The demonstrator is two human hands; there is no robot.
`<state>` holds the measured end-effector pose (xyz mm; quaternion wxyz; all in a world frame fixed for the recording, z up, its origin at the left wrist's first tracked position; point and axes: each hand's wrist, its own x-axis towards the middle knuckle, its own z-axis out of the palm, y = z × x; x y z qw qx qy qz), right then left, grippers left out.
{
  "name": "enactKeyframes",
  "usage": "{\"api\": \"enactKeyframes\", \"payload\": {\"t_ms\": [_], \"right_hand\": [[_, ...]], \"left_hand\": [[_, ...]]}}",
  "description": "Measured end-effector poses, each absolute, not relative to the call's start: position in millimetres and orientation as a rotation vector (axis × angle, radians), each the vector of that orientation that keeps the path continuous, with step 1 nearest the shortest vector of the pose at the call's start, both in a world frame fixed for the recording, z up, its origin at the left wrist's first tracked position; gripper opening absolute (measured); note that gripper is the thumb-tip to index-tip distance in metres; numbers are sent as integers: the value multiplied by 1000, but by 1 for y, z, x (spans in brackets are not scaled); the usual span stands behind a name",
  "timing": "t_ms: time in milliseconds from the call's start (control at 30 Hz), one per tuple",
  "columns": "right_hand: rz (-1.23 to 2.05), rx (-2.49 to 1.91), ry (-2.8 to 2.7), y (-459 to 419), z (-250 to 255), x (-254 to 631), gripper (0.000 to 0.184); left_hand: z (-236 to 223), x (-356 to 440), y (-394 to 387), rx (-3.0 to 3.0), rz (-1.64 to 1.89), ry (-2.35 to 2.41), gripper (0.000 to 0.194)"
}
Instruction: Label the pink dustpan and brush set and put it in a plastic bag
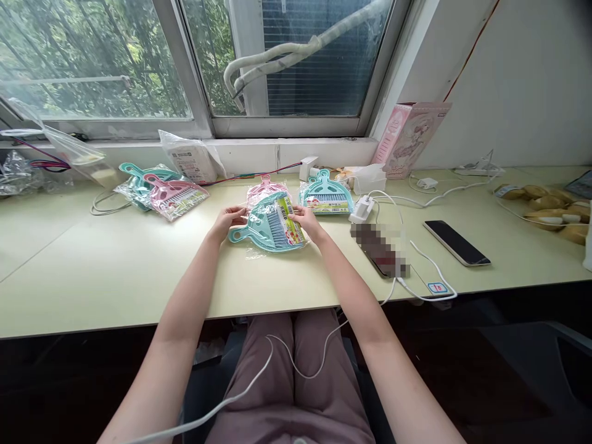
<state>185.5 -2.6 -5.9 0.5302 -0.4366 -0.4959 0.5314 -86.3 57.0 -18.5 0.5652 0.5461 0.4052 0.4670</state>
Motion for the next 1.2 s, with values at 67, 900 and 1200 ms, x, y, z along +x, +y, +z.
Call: {"api": "enactKeyframes", "payload": {"t_ms": [67, 900, 1200], "right_hand": [[1270, -1040, -1200, -4, -4, 186, 25], [1061, -1177, -1073, 4, 2, 218, 18], [843, -1139, -848, 5, -5, 211, 19]], "left_hand": [[-20, -87, 59, 1300, 1108, 959, 35], [-17, -71, 48, 1425, 995, 945, 42], [-17, -64, 42, 1270, 978, 802, 64]]}}
